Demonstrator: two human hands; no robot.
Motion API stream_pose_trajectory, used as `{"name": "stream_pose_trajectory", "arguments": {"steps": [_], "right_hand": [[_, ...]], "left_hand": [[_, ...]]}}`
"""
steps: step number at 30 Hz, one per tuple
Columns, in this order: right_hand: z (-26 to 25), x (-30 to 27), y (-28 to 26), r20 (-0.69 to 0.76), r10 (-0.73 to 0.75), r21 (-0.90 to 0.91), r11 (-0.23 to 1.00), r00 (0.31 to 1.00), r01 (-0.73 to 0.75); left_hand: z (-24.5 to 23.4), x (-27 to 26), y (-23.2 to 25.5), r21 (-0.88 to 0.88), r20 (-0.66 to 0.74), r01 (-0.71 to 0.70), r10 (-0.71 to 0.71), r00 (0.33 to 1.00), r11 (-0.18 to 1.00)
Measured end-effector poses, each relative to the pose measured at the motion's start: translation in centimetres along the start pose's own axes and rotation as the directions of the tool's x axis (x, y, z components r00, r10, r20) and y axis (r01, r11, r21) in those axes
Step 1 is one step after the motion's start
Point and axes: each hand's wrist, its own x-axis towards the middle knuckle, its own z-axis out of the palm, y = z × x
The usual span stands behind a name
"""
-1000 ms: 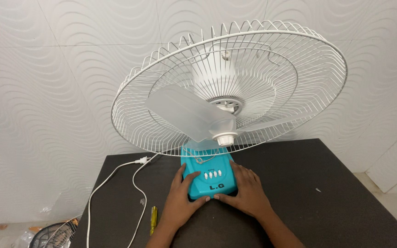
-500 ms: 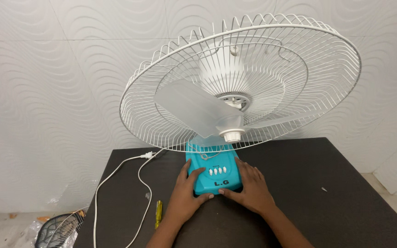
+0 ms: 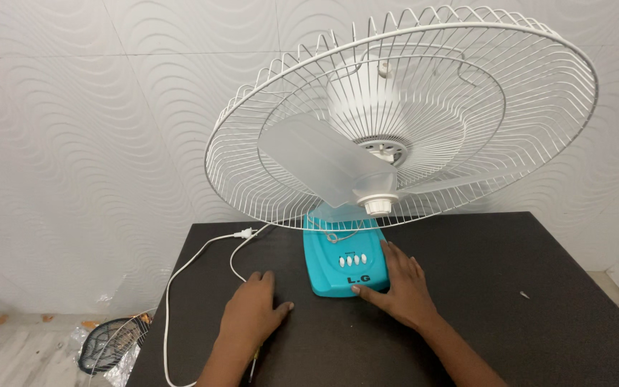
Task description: The person disassembles a teal LG table fan on a black table. They remove the front grille, unscrew and remove the fan blades, detach the rear grille, and then use a screwdriver to loosen a screw on the motor housing.
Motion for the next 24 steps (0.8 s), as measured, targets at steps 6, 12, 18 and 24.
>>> {"name": "stream_pose_trajectory", "arguments": {"steps": [6,12,18,24], "right_hand": [[1.0,-0.7,-2.0,-0.125,-0.05,0.029,0.998,0.991,0.054],[0.1,-2.9,-5.3,-0.315,-0.354,-0.105,0.935,0.88,0.339],[-1.1,-4.4,-6.7,-0.36,-0.55,-0.16,0.832,0.754,0.531],[-1.3,-4.4,-6.7,-0.351,-0.519,-0.026,0.837,0.779,0.546]], "left_hand": [[2.9,2.5,-1.7,-0.087,-0.208,-0.182,0.161,0.965,0.979],[3.2,6.6,-1.3,-0.457,-0.462,-0.394,0.166,0.871,0.797],[4.0,8.1,2.6,-0.932,-0.282,-0.248,-0.096,0.955,0.264],[6.7,5.5,7.3,-0.981,-0.189,-0.186,-0.085,0.978,0.046]]}}
